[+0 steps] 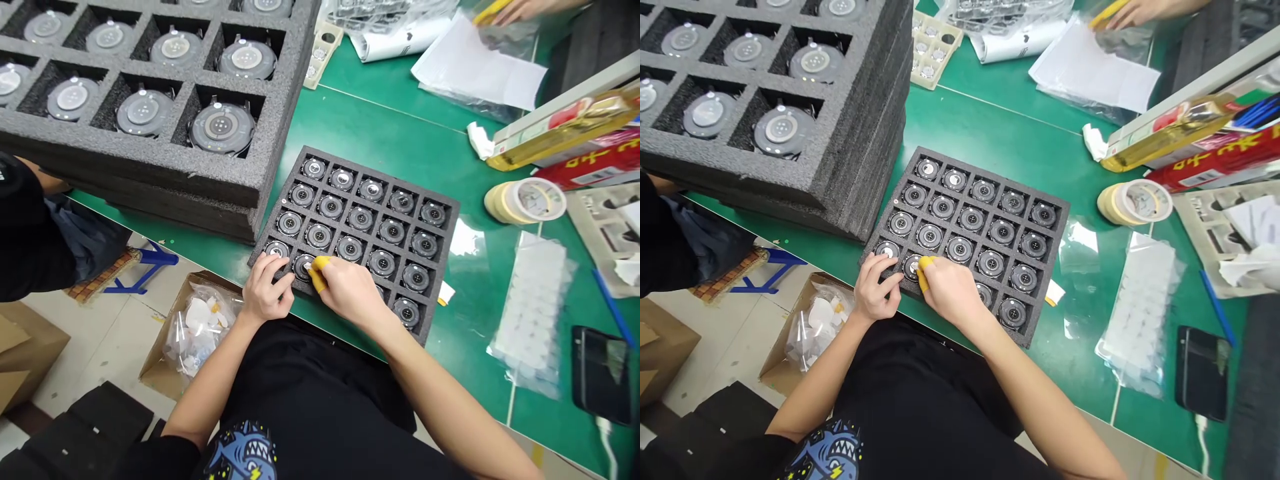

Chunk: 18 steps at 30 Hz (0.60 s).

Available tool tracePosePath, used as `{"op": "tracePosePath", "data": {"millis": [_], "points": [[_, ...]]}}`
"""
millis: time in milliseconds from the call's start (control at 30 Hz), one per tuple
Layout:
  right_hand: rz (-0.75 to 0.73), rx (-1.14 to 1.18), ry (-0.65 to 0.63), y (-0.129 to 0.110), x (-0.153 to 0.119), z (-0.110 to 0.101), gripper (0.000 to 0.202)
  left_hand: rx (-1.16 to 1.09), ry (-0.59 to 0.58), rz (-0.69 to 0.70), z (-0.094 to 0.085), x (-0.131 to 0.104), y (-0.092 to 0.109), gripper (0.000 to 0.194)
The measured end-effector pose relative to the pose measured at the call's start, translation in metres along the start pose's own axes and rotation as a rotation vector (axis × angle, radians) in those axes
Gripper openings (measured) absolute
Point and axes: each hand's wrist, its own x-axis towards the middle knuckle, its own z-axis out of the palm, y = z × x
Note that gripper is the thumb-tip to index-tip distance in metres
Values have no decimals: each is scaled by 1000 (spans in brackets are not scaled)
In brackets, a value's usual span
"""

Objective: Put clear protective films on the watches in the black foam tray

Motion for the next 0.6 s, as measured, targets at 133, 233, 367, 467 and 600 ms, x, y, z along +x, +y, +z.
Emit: {"op": "tracePosePath", "data": {"millis": [133, 233, 367, 467, 600], "points": [[-33, 70, 47, 0, 3, 2, 27, -7, -57, -42, 0, -2, -1, 27], [61, 108, 110, 8, 0, 8, 26, -17, -70, -44, -1, 0, 0, 23], [94, 422, 237, 30, -15, 23, 24, 9, -90, -36, -5, 5, 2, 17], [98, 831, 422, 43, -29, 35, 37, 13, -127, -55, -7, 7, 4, 14], [156, 1276, 537, 48, -47, 41, 52, -8, -172, -88, -11, 2, 20, 12]]}}
